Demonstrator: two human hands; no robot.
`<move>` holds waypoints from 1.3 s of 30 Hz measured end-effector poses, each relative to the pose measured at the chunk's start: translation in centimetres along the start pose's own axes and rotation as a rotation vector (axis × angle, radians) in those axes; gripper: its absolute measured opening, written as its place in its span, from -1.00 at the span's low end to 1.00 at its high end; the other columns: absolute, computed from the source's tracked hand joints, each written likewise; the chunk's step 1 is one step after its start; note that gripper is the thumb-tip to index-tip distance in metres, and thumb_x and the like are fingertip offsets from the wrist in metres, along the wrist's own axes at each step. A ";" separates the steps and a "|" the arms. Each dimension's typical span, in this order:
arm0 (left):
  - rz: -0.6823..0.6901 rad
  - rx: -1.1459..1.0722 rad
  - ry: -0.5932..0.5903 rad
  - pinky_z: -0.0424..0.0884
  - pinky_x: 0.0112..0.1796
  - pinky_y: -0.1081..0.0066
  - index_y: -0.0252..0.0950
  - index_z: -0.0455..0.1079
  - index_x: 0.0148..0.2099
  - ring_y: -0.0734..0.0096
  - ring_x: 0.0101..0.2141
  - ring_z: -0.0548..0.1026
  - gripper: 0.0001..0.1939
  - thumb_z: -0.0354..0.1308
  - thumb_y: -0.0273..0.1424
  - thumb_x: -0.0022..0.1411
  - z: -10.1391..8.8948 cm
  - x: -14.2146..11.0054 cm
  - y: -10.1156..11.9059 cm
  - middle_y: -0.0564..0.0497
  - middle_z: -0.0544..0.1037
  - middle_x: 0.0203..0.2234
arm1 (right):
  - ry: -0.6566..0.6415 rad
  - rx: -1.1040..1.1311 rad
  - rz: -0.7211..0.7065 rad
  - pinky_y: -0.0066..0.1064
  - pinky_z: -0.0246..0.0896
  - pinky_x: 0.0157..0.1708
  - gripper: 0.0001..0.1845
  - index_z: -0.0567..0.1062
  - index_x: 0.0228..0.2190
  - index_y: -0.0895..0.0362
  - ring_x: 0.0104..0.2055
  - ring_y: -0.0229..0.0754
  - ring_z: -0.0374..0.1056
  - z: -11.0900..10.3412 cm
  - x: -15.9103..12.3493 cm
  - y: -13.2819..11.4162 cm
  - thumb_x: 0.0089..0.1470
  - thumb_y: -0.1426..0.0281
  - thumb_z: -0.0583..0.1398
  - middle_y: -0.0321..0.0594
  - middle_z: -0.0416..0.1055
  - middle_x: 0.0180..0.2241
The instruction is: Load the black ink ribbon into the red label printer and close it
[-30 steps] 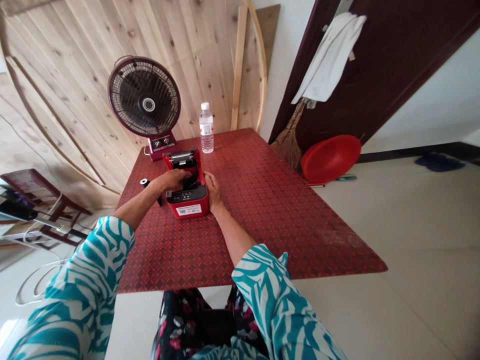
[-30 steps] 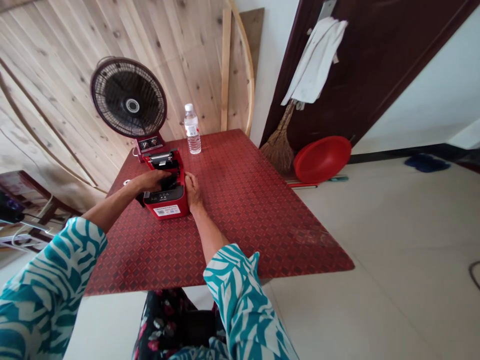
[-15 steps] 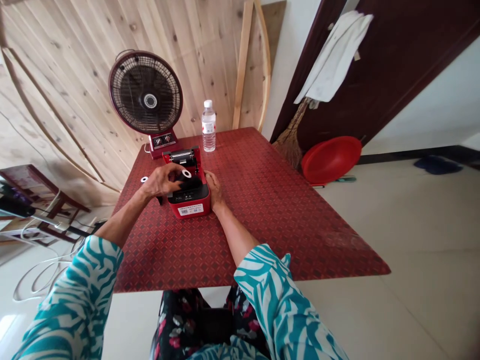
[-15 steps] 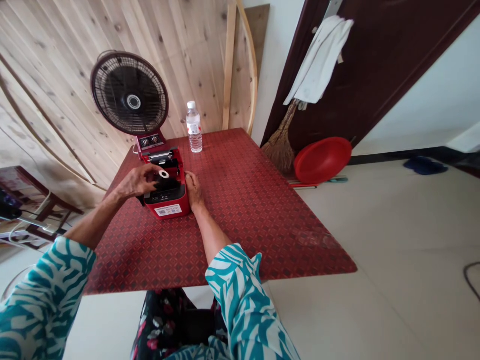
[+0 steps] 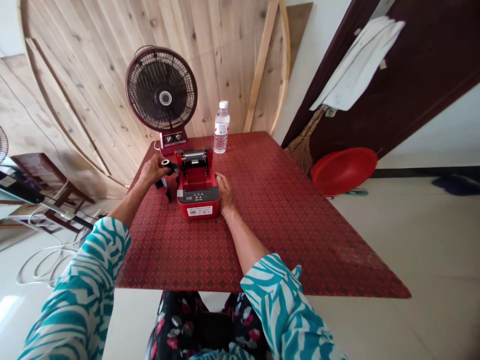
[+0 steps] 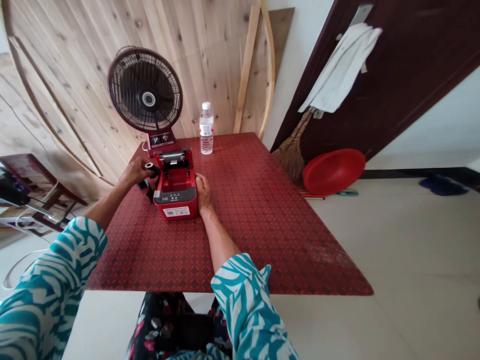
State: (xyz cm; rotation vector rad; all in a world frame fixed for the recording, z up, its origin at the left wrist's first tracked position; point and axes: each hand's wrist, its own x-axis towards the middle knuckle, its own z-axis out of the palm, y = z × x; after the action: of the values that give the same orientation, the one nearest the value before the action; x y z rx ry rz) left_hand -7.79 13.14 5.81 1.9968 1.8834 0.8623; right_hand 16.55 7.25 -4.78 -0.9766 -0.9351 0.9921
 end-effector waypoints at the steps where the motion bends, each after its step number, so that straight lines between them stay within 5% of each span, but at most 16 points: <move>1: -0.028 0.126 -0.039 0.43 -0.17 0.27 -0.24 0.37 -0.18 0.11 -0.18 0.55 -0.66 0.28 -0.38 -0.06 0.4 -0.1 0.2 -0.03 0.58 -0.30 | 0.002 -0.007 -0.007 -0.10 0.18 0.20 -0.53 0.52 -0.13 0.02 0.07 -0.06 0.40 0.0 0.0 0.0 0.06 0.01 0.11 -0.20 0.54 -0.02; 4: -0.110 0.373 -0.128 0.40 -0.07 0.15 -0.25 0.38 -0.11 -0.09 -0.05 0.52 -0.63 0.29 -0.35 -0.02 1.5 -0.4 0.5 -0.17 0.59 -0.18 | -0.005 -0.013 -0.011 -0.10 0.17 0.21 -0.52 0.52 -0.12 0.02 0.09 -0.06 0.39 0.0 0.1 0.1 0.06 0.00 0.11 -0.20 0.54 0.00; 7: -0.139 0.385 -0.143 0.37 -0.02 0.11 -0.24 0.38 -0.09 -0.12 -0.01 0.51 -0.61 0.30 -0.32 -0.01 1.9 -0.5 0.1 -0.18 0.59 -0.14 | -0.004 -0.018 -0.011 -0.12 0.16 0.21 -0.53 0.52 -0.12 0.01 0.09 -0.07 0.39 -0.1 0.1 0.2 0.06 0.00 0.12 -0.21 0.54 0.00; 10: -0.096 0.122 -0.110 0.38 0.00 0.12 -0.24 0.40 -0.11 -0.02 -0.02 0.51 -0.56 0.34 -0.29 -0.08 1.6 -0.4 -1.2 -0.14 0.59 -0.14 | -0.008 -0.012 -0.013 -0.14 0.18 0.20 -0.54 0.52 -0.13 0.00 0.08 -0.09 0.39 -0.1 0.1 0.2 0.07 0.01 0.12 -0.24 0.54 -0.01; 15: -0.095 -0.599 0.162 0.43 -0.04 0.26 -0.29 0.38 -0.03 0.21 -0.05 0.52 -0.54 0.16 -0.25 -0.02 0.5 -2.2 -4.8 -0.12 0.57 -0.08 | -0.005 0.007 0.002 -0.11 0.19 0.20 -0.55 0.52 -0.12 0.01 0.07 -0.08 0.40 0.0 0.1 0.3 0.07 0.03 0.11 -0.23 0.54 -0.02; 21: -0.116 -0.539 -0.018 0.46 -0.08 0.23 -0.29 0.37 -0.07 0.16 -0.10 0.54 -0.47 0.29 -0.31 -0.16 1.1 -5.3 -6.6 -0.09 0.60 -0.17 | 0.004 -0.033 0.004 -0.14 0.22 0.16 -0.55 0.53 -0.12 0.01 0.07 -0.09 0.39 -0.2 0.1 0.5 0.09 0.03 0.09 -0.21 0.53 -0.01; 25: -0.126 -0.460 0.101 0.47 -0.15 0.26 -0.30 0.37 -0.19 0.19 -0.19 0.55 -0.57 0.30 -0.20 -0.10 1.8 -5.7 -6.3 -0.08 0.59 -0.28 | 0.007 -0.049 0.020 -0.13 0.23 0.13 -0.52 0.52 -0.10 0.03 0.03 -0.08 0.41 -0.2 0.0 0.5 0.09 0.02 0.08 -0.18 0.53 -0.01; 28: -0.127 -0.598 0.121 0.47 -0.24 0.33 -0.30 0.36 -0.14 0.26 -0.27 0.55 -0.50 0.29 -0.13 -0.08 1.1 -6.0 -6.3 -0.05 0.57 -0.31 | 0.014 -0.045 0.018 -0.14 0.23 0.12 -0.52 0.52 -0.12 0.02 0.02 -0.09 0.41 -0.1 0.0 0.4 0.07 0.01 0.09 -0.20 0.54 -0.03; 31: -0.049 -0.727 0.100 0.46 -0.31 0.39 -0.28 0.38 -0.07 0.32 -0.33 0.55 -0.43 0.30 -0.06 -0.08 -0.7 -6.6 -5.2 0.00 0.57 -0.33 | 0.013 -0.022 0.004 -0.15 0.23 0.13 -0.52 0.53 -0.12 0.02 0.03 -0.10 0.41 -0.1 0.1 0.6 0.07 0.01 0.11 -0.21 0.54 -0.03; 35: 0.086 -0.772 -0.066 0.47 -0.34 0.38 -0.26 0.41 0.03 0.35 -0.37 0.54 -0.42 0.28 -0.05 0.02 -2.8 -7.2 -0.7 -0.03 0.59 -0.30 | 0.015 -0.001 0.005 -0.14 0.21 0.16 -0.54 0.53 -0.13 0.00 0.06 -0.10 0.39 -0.1 0.3 0.9 0.06 0.01 0.12 -0.24 0.54 -0.03; 39: 0.283 -0.643 -0.269 0.50 -0.26 0.36 -0.28 0.43 -0.02 0.36 -0.33 0.55 -0.50 0.37 -0.24 -0.02 -2.2 -6.8 4.6 -0.06 0.61 -0.27 | 0.012 0.028 -0.007 -0.14 0.19 0.19 -0.55 0.54 -0.14 0.01 0.07 -0.10 0.38 0.2 0.3 0.8 0.06 0.01 0.13 -0.25 0.55 -0.05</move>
State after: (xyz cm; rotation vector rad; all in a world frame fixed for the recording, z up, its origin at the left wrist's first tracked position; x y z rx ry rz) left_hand -5.20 5.54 8.52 1.8547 1.0147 1.0398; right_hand 16.30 7.76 -5.40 -0.9542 -0.9113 0.9904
